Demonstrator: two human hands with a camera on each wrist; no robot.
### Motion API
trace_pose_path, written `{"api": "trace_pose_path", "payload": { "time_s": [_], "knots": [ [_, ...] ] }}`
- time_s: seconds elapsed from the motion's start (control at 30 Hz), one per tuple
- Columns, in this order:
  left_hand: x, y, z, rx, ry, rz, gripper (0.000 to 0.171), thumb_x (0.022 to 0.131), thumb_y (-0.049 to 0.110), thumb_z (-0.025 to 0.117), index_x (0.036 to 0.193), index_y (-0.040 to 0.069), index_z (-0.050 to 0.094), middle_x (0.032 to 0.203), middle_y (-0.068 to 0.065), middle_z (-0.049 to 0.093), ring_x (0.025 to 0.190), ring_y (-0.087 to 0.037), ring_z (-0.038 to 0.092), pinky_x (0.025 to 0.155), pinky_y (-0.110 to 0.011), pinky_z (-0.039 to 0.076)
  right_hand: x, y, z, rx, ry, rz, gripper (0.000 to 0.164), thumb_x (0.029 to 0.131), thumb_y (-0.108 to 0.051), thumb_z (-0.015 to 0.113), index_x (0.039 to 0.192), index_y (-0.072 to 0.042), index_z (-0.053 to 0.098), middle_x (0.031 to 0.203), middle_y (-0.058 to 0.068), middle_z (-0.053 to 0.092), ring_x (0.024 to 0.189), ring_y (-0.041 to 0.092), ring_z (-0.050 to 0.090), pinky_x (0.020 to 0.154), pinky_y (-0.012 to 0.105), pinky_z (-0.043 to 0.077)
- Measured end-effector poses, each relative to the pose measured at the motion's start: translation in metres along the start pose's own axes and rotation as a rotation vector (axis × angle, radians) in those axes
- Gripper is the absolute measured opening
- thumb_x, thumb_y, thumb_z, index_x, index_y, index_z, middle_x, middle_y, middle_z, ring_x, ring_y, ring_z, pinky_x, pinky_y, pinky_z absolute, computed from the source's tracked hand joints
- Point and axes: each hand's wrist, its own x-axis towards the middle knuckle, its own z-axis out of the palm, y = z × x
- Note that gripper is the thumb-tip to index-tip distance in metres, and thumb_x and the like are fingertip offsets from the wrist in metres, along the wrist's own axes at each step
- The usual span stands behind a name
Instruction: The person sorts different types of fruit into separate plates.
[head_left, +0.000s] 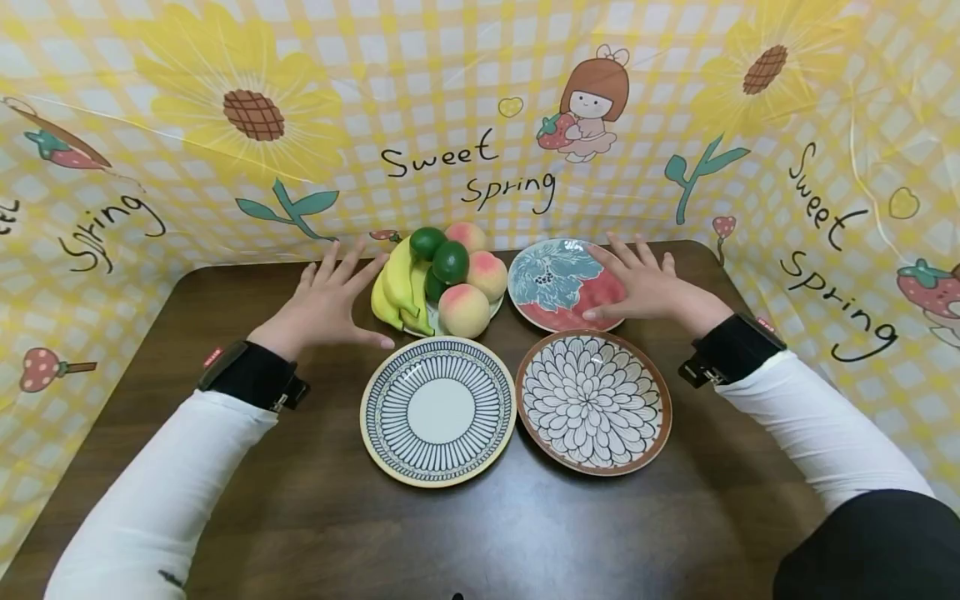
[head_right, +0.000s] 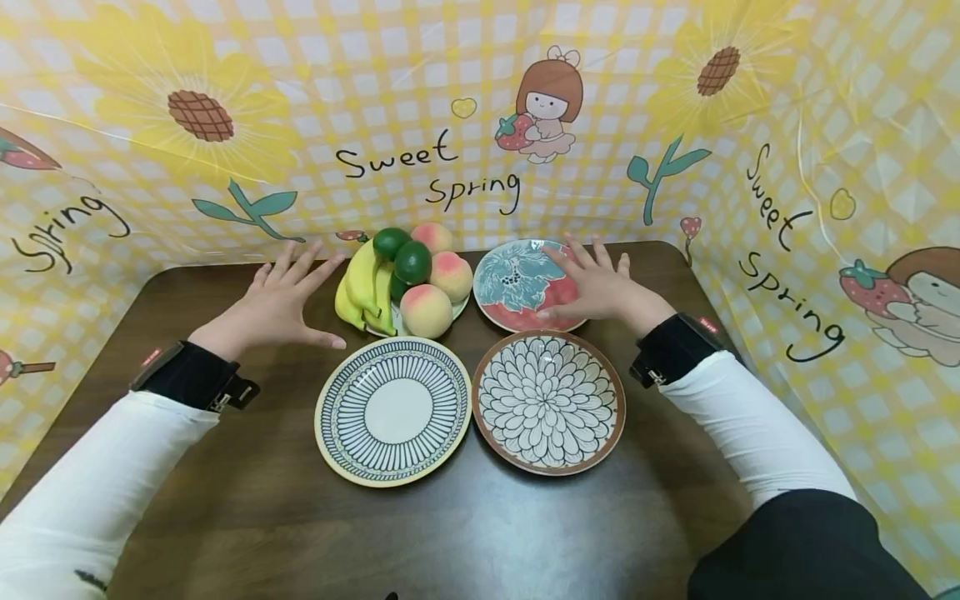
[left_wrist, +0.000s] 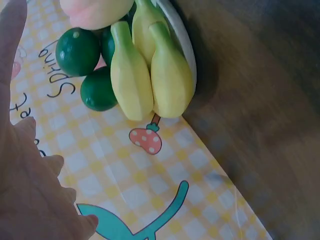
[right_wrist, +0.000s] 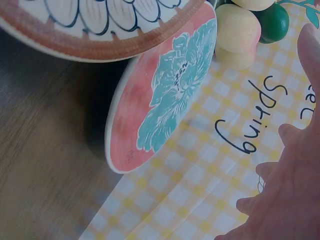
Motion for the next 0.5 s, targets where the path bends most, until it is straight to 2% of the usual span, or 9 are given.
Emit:
{"api": "trace_pose_path", "payload": {
  "time_s": [0.17,0.3,0.4,0.5],
  "knots": [
    [-0.008,-0.001,0.018,-0.136,-0.108,-0.064,0.104,0.087,0.063,0.072,0.16,0.004,0.028,0.16,-0.032,0.036,0.148,-0.052,0.034,0.117,-0.068,0.033,0.016,-0.01,0.003,0.005,0.021,-0.039,0.104,0.092,-0.058,0.069,0.166,-0.024,0.005,0.174,0.015,-0.011,0.157,0.049,-0.015,0.116,0.081,-0.005],
    [-0.017,-0.008,0.037,-0.216,-0.213,-0.138,0.092,0.096,0.064,0.058,0.155,-0.003,0.034,0.147,-0.033,0.051,0.135,-0.049,0.052,0.109,-0.062,0.045,0.033,-0.023,0.002,-0.017,0.036,-0.074,0.104,0.091,-0.058,0.069,0.166,-0.028,0.003,0.174,0.014,-0.012,0.158,0.049,-0.014,0.117,0.081,-0.001],
    [-0.023,-0.014,0.05,-0.295,-0.253,-0.169,0.077,0.103,0.056,0.049,0.148,-0.005,0.041,0.128,-0.03,0.065,0.113,-0.04,0.066,0.096,-0.053,0.053,0.045,-0.033,0.0,-0.025,0.043,-0.092,0.105,0.09,-0.059,0.069,0.166,-0.03,0.003,0.174,0.013,-0.012,0.158,0.049,-0.013,0.118,0.08,0.001],
    [-0.028,-0.018,0.064,-0.432,-0.291,-0.173,0.06,0.11,0.042,0.041,0.142,-0.009,0.045,0.105,-0.023,0.07,0.09,-0.028,0.07,0.082,-0.042,0.056,0.056,-0.045,0.0,-0.023,0.032,-0.114,0.105,0.091,-0.059,0.069,0.166,-0.031,0.002,0.174,0.011,-0.012,0.158,0.048,-0.012,0.12,0.078,0.003]
  ]
}}
